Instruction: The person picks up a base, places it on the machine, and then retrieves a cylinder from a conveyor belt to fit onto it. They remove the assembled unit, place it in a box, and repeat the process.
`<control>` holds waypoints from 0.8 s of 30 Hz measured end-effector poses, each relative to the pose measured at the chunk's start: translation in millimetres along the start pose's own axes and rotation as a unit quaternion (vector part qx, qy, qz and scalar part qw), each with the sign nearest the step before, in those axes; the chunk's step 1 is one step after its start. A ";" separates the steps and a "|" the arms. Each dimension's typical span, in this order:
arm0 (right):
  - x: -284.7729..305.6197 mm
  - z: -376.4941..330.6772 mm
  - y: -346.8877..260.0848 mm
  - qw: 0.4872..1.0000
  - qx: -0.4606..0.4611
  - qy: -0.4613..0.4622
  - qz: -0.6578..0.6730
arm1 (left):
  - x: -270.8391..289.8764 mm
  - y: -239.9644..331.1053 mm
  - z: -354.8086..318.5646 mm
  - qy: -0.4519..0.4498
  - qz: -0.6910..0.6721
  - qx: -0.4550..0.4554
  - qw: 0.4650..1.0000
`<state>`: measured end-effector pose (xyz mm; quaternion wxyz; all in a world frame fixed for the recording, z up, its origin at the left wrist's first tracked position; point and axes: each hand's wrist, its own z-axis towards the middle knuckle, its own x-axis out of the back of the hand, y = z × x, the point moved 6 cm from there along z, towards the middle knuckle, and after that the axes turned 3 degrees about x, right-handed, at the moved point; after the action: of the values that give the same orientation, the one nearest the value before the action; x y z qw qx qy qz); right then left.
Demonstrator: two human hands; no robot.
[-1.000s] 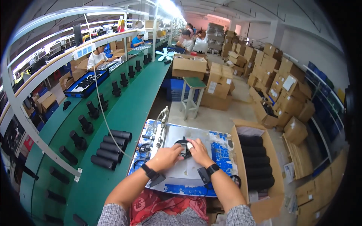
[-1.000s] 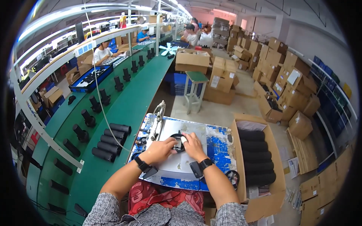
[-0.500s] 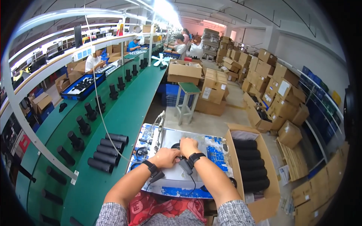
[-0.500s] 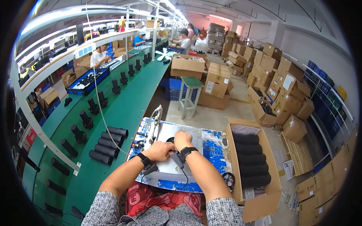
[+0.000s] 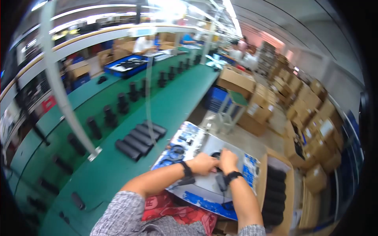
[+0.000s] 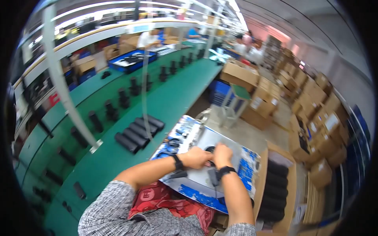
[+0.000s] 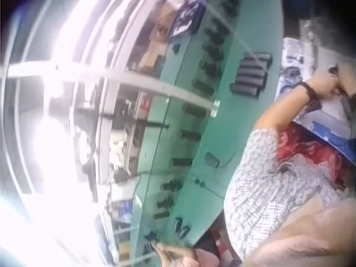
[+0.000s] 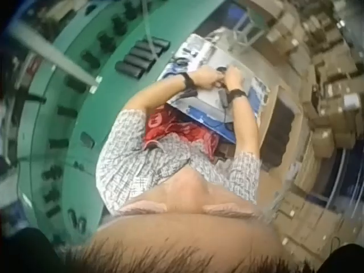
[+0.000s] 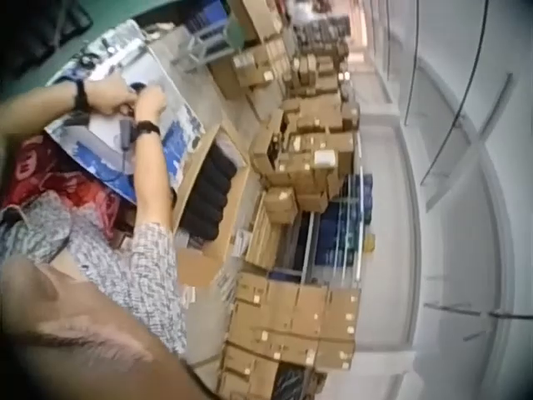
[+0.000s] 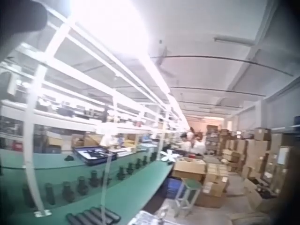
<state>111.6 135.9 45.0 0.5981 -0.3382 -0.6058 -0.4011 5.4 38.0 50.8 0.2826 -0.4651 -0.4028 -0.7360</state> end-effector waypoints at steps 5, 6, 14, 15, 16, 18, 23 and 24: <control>-0.3 -22.3 34.8 0.988 0.036 0.047 0.141 | 54.7 33.9 -49.5 0.204 -0.021 -0.093 0.974; 12.5 -44.7 38.0 0.977 0.055 0.070 0.196 | 83.0 48.0 -77.6 0.323 -0.027 -0.150 0.934; -16.8 -175.9 53.9 0.835 -0.020 0.203 0.511 | 235.9 -209.8 -345.4 0.342 0.345 0.447 0.751; -12.9 -181.3 45.9 0.847 -0.006 0.204 0.491 | 234.2 -247.1 -377.8 0.296 0.351 0.514 0.725; -8.6 -188.6 38.0 0.858 0.004 0.207 0.470 | 231.4 -277.5 -401.5 0.247 0.353 0.574 0.696; 2.3 -191.8 36.1 0.867 0.012 0.225 0.444 | 217.7 -316.4 -418.6 0.206 0.252 0.653 0.684; 7.1 -191.2 11.1 0.866 0.019 0.203 0.456 | 210.3 -355.8 -502.5 0.210 0.172 0.675 0.686; 9.1 -188.6 7.0 0.858 0.018 0.206 0.471 | 209.0 -352.6 -514.2 0.214 0.165 0.664 0.697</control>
<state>202.8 -29.6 47.6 0.8326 -0.4818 -0.2450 -0.1210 -593.5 -228.7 0.1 0.7133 -0.0455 -0.6322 -0.2990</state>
